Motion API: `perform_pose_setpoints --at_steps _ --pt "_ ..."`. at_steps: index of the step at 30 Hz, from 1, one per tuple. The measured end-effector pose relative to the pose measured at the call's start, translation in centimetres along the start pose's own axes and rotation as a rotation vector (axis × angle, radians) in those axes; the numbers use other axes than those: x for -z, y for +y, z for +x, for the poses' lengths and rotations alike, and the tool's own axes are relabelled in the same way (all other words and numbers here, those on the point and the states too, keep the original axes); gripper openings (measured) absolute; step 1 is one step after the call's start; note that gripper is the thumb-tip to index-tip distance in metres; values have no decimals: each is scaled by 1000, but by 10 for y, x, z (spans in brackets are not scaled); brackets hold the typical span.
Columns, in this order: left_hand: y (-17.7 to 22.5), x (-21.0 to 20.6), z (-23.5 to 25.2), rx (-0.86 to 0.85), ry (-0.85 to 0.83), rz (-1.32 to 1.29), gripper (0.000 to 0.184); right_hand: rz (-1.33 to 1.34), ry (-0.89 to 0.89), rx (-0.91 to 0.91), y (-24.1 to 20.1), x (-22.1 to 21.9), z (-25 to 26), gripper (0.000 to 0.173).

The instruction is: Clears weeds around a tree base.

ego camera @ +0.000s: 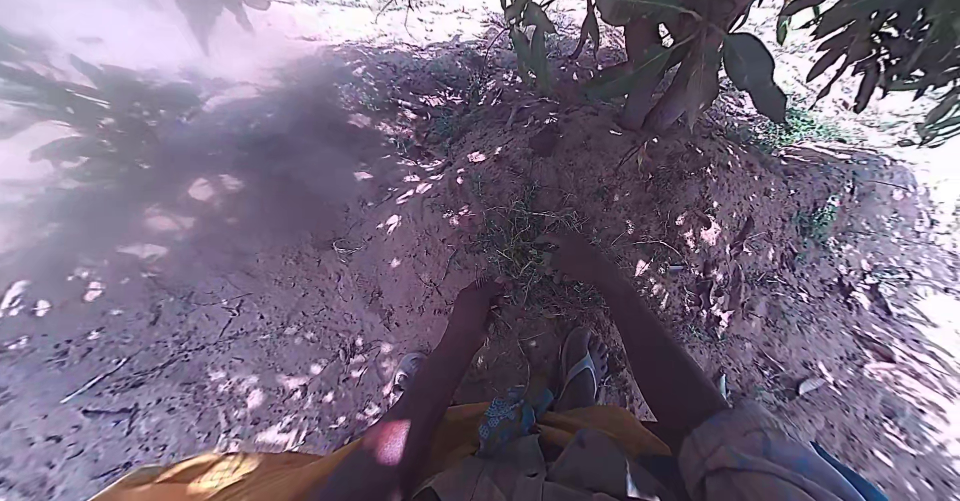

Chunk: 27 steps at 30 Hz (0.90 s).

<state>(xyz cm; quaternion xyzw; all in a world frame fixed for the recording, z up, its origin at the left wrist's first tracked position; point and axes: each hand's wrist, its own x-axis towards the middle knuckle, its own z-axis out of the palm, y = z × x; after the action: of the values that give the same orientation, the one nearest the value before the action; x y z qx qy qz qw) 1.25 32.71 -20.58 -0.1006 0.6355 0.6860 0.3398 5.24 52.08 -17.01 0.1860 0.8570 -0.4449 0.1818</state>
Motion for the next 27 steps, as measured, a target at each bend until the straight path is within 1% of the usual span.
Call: perform_pose_setpoints --at_steps 1,2,3,5,7,9,11,13,14,16,17,18,19,20,21,22,23,25,26,27 --pt "0 0 -1 -2 -10 4 9 5 -31 15 2 -10 4 48" --pt "2 -1 -3 -12 -18 5 9 -1 -52 42 5 -18 9 45" --pt "4 -1 -5 -25 -22 4 9 -4 -33 52 9 -25 13 39" --pt "10 1 -9 -77 11 -34 9 -12 135 52 21 -27 22 33" --pt "21 6 -10 -140 87 -111 13 28 329 34 25 -7 21 32" --pt "34 15 -8 -171 155 -196 15 124 470 64 21 19 11 29" --pt "45 19 -8 -185 199 -270 18 179 524 127 7 39 -8 27" --pt "53 20 -11 -179 216 -288 19 133 561 255 -8 48 -27 29" --pt "54 20 -12 -176 213 -288 20 133 591 358 -10 50 -33 29" --pt "55 23 -14 -188 203 -281 22 251 565 566 -7 52 -37 33" --pt "55 25 -14 -203 197 -280 21 305 548 602 -4 52 -35 34" --pt "55 27 -15 -226 189 -285 20 295 559 571 0 54 -34 33" --pt "54 29 -16 -255 174 -288 20 235 606 496 4 56 -32 31" --pt "56 32 -16 -288 165 -291 20 166 667 418 4 60 -33 28" --pt "58 34 -16 -320 161 -296 20 123 747 380 3 64 -38 26" --pt "60 36 -16 -352 158 -309 20 101 845 391 0 68 -44 26" --pt "62 39 -17 -382 159 -322 20 100 952 447 -4 73 -53 26" --pt "63 43 -16 -417 154 -336 18 132 1127 631 -10 85 -72 28" --pt "62 43 -15 -425 148 -335 18 172 1174 748 -12 92 -81 28" --pt "62 42 -14 -427 150 -335 19 252 1183 854 -13 98 -88 26"
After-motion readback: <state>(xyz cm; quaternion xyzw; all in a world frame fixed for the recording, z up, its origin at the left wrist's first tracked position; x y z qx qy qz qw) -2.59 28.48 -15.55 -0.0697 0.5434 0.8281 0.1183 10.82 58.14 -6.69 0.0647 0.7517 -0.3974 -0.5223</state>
